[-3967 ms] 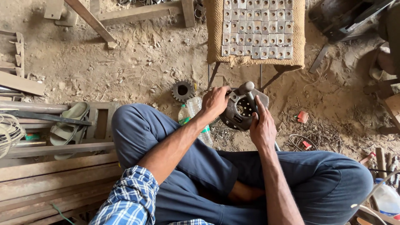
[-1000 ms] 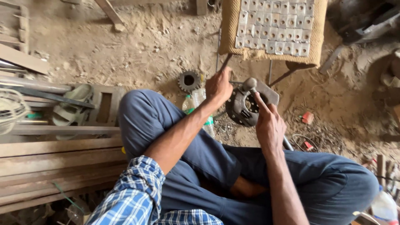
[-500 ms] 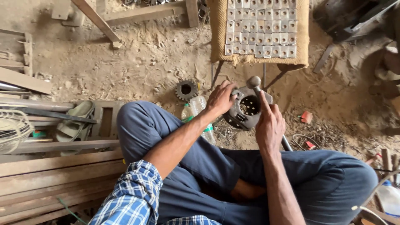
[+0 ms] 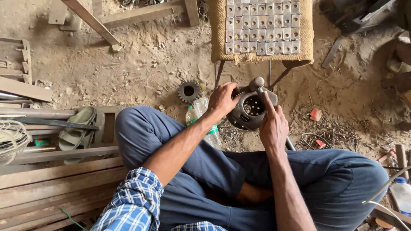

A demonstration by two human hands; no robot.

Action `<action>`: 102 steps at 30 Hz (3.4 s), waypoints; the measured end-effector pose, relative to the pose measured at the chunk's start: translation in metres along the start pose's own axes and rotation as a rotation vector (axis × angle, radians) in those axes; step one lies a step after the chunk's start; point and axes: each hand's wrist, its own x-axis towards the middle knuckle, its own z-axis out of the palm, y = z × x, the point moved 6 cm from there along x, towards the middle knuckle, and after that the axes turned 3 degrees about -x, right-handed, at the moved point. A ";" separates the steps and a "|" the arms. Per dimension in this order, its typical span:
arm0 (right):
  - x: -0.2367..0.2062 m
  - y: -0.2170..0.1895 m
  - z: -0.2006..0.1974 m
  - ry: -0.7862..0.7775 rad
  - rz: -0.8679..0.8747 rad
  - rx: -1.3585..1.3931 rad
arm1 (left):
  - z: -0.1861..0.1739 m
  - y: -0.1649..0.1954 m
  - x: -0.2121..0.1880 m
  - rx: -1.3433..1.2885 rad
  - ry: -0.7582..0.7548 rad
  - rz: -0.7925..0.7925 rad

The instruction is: The person sits on the ground and uses a hammer and a metal die to shape small metal pieces. They repeatedly pick up a piece, place it in the die, strike it with the hammer, and then place the finished piece on a nearby mat.

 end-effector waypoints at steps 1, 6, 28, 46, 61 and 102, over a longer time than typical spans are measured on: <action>0.001 0.000 0.000 -0.003 0.004 -0.005 | -0.002 0.002 0.000 -0.001 0.014 0.013; 0.001 -0.001 0.000 0.016 -0.015 -0.021 | -0.005 0.006 -0.003 0.078 0.028 0.016; -0.001 0.002 0.006 0.014 -0.013 -0.009 | 0.003 -0.011 -0.001 -0.079 0.012 -0.135; 0.001 -0.031 -0.017 0.093 -0.173 -0.080 | 0.002 -0.046 0.009 -0.115 0.182 -0.231; 0.002 -0.027 0.000 -0.052 -0.121 0.012 | -0.004 -0.042 0.008 0.004 0.146 -0.233; -0.001 -0.020 0.003 -0.032 -0.125 -0.051 | -0.009 -0.030 0.007 -0.130 0.089 -0.245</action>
